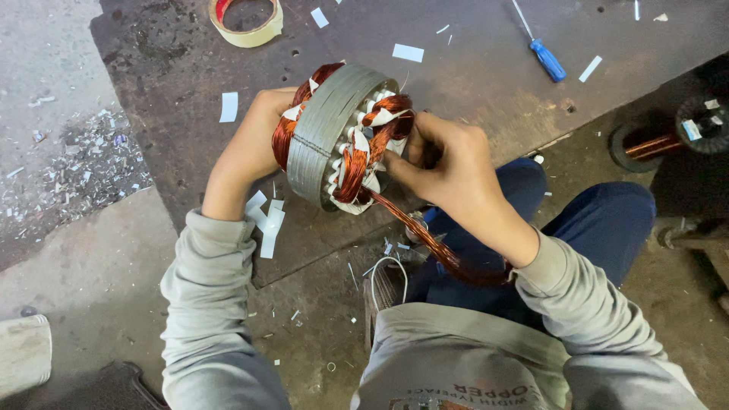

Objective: The person uses shears to cut copper wire and then winds the wire into the slots of a motor stator. The person repeatedly cuts and inserts wire segments, adjusting the stator as needed.

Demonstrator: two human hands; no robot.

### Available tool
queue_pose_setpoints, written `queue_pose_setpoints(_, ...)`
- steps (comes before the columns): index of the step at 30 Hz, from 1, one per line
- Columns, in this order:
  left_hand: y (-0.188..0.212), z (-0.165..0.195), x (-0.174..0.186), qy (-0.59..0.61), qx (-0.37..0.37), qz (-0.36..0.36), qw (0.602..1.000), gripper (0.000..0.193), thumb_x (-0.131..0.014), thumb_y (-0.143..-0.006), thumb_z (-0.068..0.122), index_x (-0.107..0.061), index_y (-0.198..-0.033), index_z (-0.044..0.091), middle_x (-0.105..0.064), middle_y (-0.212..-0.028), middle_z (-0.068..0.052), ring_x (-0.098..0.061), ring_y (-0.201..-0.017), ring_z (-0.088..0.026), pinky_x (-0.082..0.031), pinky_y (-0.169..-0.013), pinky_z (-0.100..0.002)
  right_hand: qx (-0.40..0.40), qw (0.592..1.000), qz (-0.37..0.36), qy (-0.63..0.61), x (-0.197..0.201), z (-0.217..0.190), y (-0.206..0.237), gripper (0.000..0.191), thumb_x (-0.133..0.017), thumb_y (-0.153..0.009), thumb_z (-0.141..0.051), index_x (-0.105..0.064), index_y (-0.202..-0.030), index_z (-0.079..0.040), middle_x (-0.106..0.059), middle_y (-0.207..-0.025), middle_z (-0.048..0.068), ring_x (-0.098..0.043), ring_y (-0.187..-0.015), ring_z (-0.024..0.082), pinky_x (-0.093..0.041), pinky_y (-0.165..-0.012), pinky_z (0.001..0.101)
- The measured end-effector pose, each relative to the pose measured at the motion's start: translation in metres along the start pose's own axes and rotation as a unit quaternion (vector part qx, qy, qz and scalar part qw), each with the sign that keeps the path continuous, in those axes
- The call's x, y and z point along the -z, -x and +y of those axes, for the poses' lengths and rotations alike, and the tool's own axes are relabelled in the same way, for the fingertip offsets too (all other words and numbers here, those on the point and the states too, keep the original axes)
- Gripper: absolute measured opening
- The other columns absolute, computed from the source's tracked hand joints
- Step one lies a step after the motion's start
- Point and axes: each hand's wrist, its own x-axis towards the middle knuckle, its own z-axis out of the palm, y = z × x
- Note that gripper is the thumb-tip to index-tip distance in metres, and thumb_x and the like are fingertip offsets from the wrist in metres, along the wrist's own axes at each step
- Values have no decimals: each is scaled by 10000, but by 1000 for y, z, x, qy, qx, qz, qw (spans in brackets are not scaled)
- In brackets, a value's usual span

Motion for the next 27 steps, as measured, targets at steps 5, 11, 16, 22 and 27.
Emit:
queue_pose_setpoints(5,0,4,1,-31,-73,3,997,250,-720,-915,52,-652,-1134,-48,-727,-1033,-127,-614,-923,-128,-534,-853,-323,152,984,77,52,30,-14,-13,495,-933,-806,-163,-492,-991,-34,-606,-931,129,-605,-806,242,-510,-726,345)
queue_pose_setpoints(11,-1,9,-3,-53,-112,12,992,246,-714,-912,38,-647,-1131,-49,-715,-1085,-145,-673,-950,-205,-544,-876,-334,101,976,-191,-21,28,-19,-50,771,-763,-893,-90,-368,-1554,-110,-713,-999,109,-703,-754,239,-512,-680,372)
queue_pose_setpoints(16,-6,8,-11,-60,-181,76,979,360,-690,-943,25,-615,-1279,-81,-670,-1293,-184,-684,-1158,-265,-537,-991,-344,262,951,-92,134,26,-9,-50,745,-792,-903,-60,-446,-1563,-98,-655,-1042,133,-649,-868,313,-516,-781,419)
queue_pose_setpoints(22,-9,11,-16,-94,-150,115,978,288,-712,-900,38,-667,-1169,-53,-706,-1163,-138,-714,-1037,-246,-553,-900,-315,380,896,-55,225,45,-44,-57,724,-773,-892,-85,-467,-1547,-87,-645,-1196,117,-650,-1021,331,-525,-908,427)
queue_pose_setpoints(27,-3,34,1,-153,-176,138,963,246,-773,-863,5,-696,-1096,-14,-694,-1131,-148,-650,-1058,-299,-529,-884,-339,334,909,-10,250,83,-79,-10,509,-822,-867,-127,-611,-1301,33,-628,-1287,239,-640,-1154,426,-542,-937,486)
